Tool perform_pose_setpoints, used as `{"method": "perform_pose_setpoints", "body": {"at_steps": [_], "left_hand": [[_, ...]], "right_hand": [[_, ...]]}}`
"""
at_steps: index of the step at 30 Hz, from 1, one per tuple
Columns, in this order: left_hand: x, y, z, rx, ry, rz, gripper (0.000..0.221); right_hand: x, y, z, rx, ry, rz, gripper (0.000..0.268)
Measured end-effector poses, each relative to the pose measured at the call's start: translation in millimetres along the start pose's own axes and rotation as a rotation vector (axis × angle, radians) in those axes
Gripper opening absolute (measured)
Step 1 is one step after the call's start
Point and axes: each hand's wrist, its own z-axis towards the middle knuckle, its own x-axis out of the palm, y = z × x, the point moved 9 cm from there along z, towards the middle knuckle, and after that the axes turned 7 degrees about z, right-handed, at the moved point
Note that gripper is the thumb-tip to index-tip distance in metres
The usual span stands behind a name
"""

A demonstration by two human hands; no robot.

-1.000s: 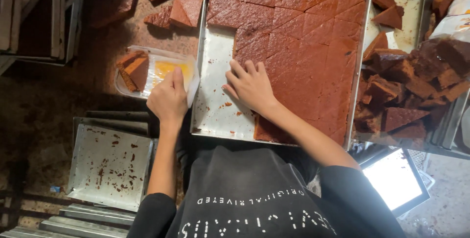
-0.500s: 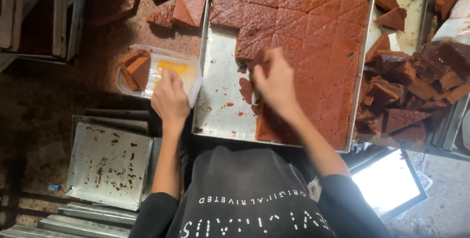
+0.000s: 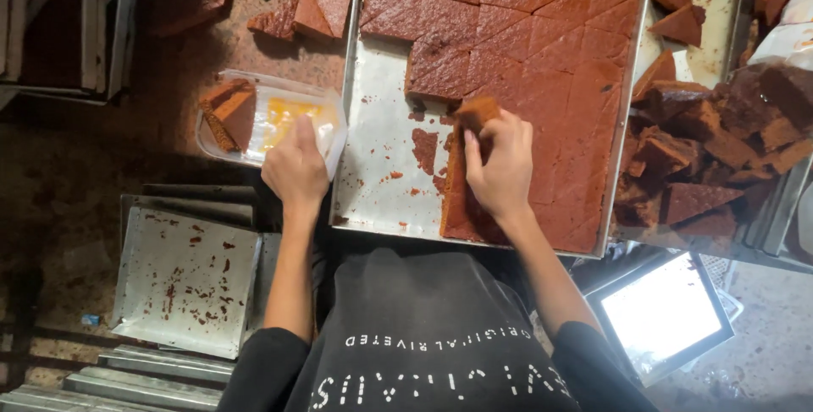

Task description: Pack triangular cake pieces from a metal tray into a plastic container

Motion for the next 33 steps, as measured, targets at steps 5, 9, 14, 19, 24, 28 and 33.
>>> {"method": "perform_pose_setpoints", "body": {"at_steps": [5,9,14,19,24,28,33], "left_hand": [[-25.7,-22.5,4.9,0.142,-0.104,-0.197,0.023],[-29.7,-15.9,7.8,0.241,-0.156,-0.157,0.036],[-37.6,-41.7,9.1,0.227,0.146,-0.248,0.043],[-74.0,-102.5,-23.2,0.384,0.001,-0.112,0.055],[-71.1,-123.2,-35.9,0.424,-0.031,-0.121,0.071],[-65.5,-137.4,-39.7,0.449,0.025,-0.242,0.078],[-71.6,-168.6,-69.1,0.573,-0.010,-0.327,0.062]], "right_hand": [[7.7,-64.9,-5.8,0.501,-0.089,0.562,0.053],[11.8,-73.0,-10.3,0.761,-0.232,1.054,0.044],[-14.0,45.0,25.5,0.355,-0.072,0.878,0.046],[2.7,131.0,14.3,0.050,0.017,0.701,0.041],[-19.9,143.0,13.9,-0.153,-0.134,0.497,0.035],[1.3,127.5,11.2,-0.111,0.191,0.484,0.029],[4.8,93.6,15.8,0.166,0.222,0.490,0.025]]}}
